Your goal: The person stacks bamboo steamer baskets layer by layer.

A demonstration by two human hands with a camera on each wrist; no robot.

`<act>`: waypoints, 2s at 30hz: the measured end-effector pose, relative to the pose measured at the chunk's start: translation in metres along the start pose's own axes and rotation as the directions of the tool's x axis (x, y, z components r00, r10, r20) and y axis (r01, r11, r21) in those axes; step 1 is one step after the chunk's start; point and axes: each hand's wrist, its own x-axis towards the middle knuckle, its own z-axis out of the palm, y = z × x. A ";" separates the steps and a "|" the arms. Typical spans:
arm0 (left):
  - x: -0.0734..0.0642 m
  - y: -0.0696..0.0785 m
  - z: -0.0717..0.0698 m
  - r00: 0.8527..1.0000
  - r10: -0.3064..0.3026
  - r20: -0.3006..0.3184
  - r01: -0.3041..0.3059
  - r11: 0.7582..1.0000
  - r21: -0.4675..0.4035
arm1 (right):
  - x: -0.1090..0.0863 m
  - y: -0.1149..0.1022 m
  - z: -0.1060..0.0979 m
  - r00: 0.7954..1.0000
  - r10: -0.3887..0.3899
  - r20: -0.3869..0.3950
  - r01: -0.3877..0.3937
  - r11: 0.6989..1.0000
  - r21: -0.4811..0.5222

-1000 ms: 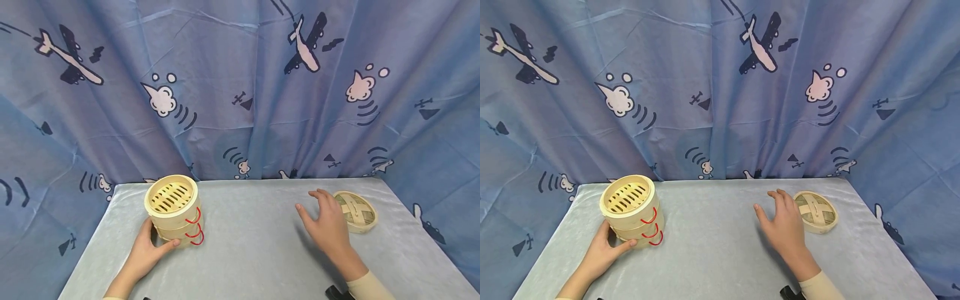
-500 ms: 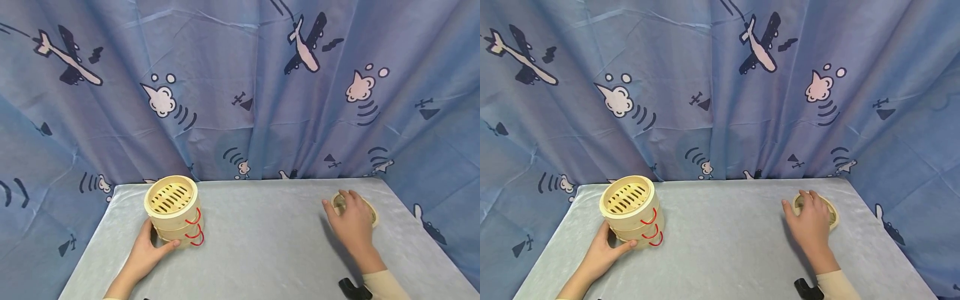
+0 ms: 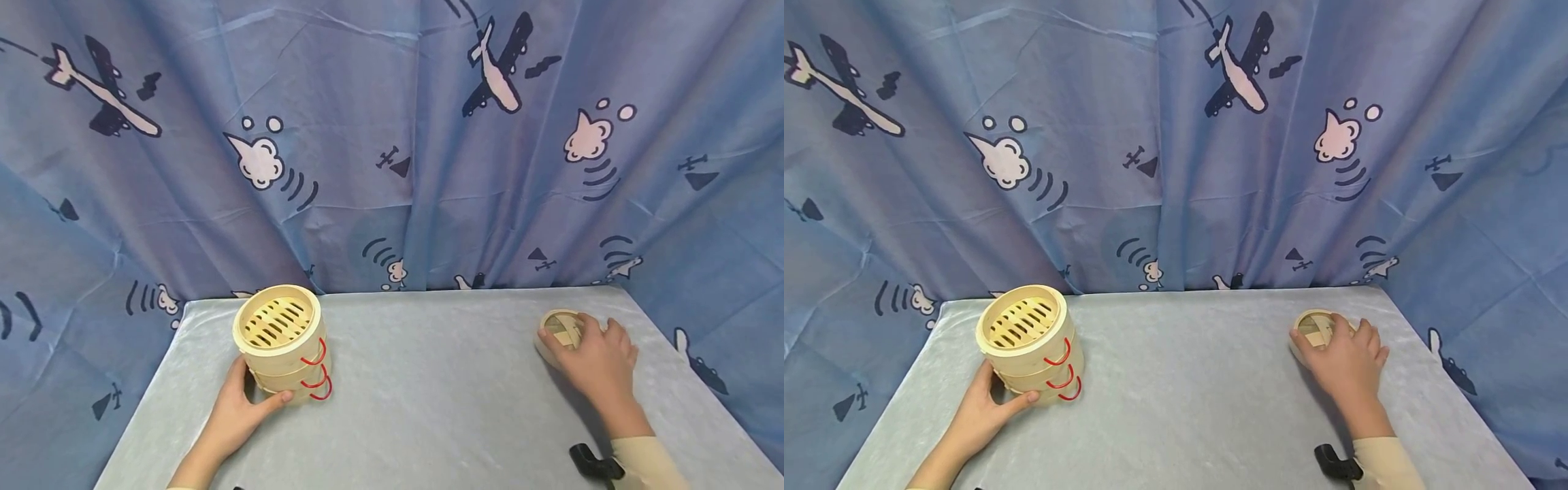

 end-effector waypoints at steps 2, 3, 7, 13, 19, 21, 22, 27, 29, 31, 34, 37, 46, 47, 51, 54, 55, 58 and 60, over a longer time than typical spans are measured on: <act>0.000 0.000 0.000 1.000 0.002 -0.003 -0.002 1.000 0.000 | 0.001 0.003 -0.001 0.999 0.010 0.033 -0.010 1.000 -0.006; 0.000 0.000 0.000 1.000 0.003 -0.004 -0.003 1.000 0.000 | 0.001 0.004 -0.001 0.999 0.014 0.049 -0.013 1.000 -0.007; 0.000 0.000 0.001 1.000 0.019 -0.004 -0.019 1.000 -0.011 | 0.001 0.007 -0.002 0.994 0.029 0.107 -0.028 1.000 -0.013; 0.000 -0.002 0.001 0.999 0.036 -0.009 -0.036 0.999 -0.023 | 0.001 0.011 -0.005 0.986 0.024 0.164 -0.024 1.000 -0.002; 0.000 -0.001 0.001 0.999 0.033 -0.008 -0.034 0.999 -0.021 | 0.005 0.016 -0.016 0.970 0.012 0.244 -0.013 1.000 0.005; 0.000 -0.001 0.001 1.000 0.031 -0.008 -0.031 0.999 -0.020 | 0.006 0.017 -0.018 0.966 0.011 0.259 -0.013 1.000 0.005; 0.000 -0.001 0.001 1.000 0.029 -0.006 -0.030 0.999 -0.018 | 0.006 0.017 -0.019 0.965 0.012 0.262 -0.014 1.000 0.006; 0.001 0.000 0.001 1.000 0.021 -0.001 -0.021 1.000 -0.022 | 0.006 0.016 -0.017 0.972 0.005 0.233 -0.008 1.000 0.011; 0.001 0.000 0.001 1.000 0.018 -0.001 -0.018 1.000 -0.021 | 0.005 0.014 -0.017 0.975 0.004 0.221 -0.008 1.000 0.015; 0.001 0.000 0.001 1.000 0.017 -0.004 -0.017 1.000 -0.015 | 0.005 0.012 -0.016 0.978 0.003 0.210 -0.008 1.000 0.020; 0.001 0.000 0.001 1.000 0.019 -0.006 -0.019 1.000 -0.009 | 0.005 0.010 -0.015 0.980 -0.003 0.200 -0.002 1.000 0.024; 0.001 0.000 0.001 1.000 0.022 -0.005 -0.022 1.000 -0.010 | 0.005 0.009 -0.014 0.981 -0.008 0.193 0.004 1.000 0.022; 0.002 -0.001 0.000 1.000 0.026 -0.006 -0.026 1.000 -0.002 | 0.004 0.000 -0.014 0.986 -0.028 0.165 0.018 0.998 0.060; 0.002 -0.001 0.000 1.000 0.026 -0.007 -0.026 1.000 -0.002 | 0.004 -0.001 -0.015 0.987 -0.032 0.159 0.022 0.998 0.065; 0.002 -0.001 0.001 1.000 0.031 -0.006 -0.031 0.999 -0.011 | 0.004 -0.010 -0.019 0.991 -0.058 0.123 0.048 0.996 0.081; 0.001 -0.001 0.001 1.000 0.023 -0.004 -0.023 1.000 -0.016 | 0.006 -0.020 -0.022 0.992 -0.083 0.095 0.075 0.993 0.091; 0.001 -0.001 0.002 1.000 0.021 -0.003 -0.022 1.000 -0.017 | 0.006 -0.024 -0.023 0.992 -0.090 0.084 0.082 0.992 0.093; 0.001 -0.001 0.002 1.000 0.019 -0.001 -0.019 1.000 -0.023 | 0.006 -0.034 -0.026 0.993 -0.106 0.057 0.099 0.989 0.106; 0.001 -0.002 0.002 1.000 0.026 -0.002 -0.026 0.999 -0.028 | 0.007 -0.042 -0.026 0.992 -0.117 0.046 0.112 0.987 0.113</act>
